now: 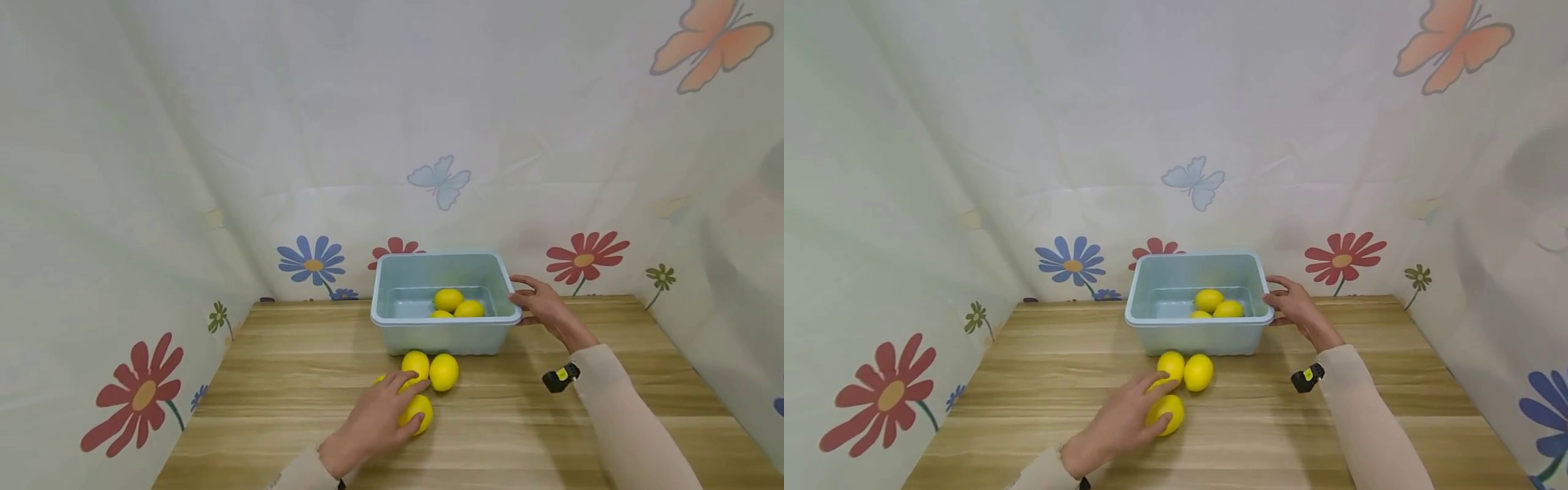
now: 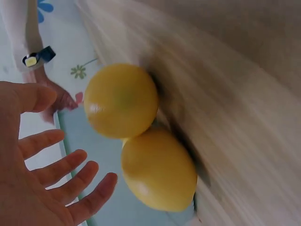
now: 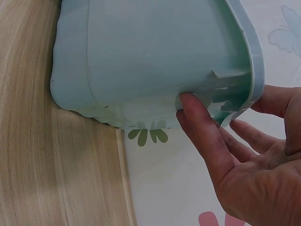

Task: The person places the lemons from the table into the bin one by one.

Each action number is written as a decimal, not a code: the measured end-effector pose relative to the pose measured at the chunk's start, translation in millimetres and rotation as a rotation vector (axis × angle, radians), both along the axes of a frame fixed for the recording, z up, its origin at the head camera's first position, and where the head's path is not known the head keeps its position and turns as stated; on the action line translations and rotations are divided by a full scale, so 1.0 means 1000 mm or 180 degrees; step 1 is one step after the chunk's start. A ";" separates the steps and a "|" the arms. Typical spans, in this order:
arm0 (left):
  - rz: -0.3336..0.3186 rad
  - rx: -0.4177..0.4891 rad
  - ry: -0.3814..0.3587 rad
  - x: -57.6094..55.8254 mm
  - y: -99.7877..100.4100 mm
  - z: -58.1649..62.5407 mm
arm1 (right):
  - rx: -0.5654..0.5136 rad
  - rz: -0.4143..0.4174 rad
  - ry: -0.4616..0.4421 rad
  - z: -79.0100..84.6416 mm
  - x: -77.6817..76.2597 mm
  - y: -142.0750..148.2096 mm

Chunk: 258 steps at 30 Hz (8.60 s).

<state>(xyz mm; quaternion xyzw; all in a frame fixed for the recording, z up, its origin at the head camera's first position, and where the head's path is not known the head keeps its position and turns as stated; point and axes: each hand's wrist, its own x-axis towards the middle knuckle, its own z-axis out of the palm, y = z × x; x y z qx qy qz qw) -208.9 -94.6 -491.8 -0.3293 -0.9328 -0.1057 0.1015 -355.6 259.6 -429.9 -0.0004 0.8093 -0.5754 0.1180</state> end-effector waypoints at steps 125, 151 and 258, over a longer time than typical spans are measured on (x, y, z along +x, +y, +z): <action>0.0884 0.0055 -0.0413 -0.172 0.003 0.135 | -0.0165 -0.0016 -0.0076 -0.006 -0.005 0.000; 0.1179 0.0072 -0.1682 -0.207 0.026 0.144 | -0.0235 -0.0004 -0.0117 -0.005 -0.004 0.002; 0.0034 -0.0167 -0.0396 -0.044 -0.031 0.012 | -0.0281 -0.0009 -0.0174 -0.005 -0.004 0.002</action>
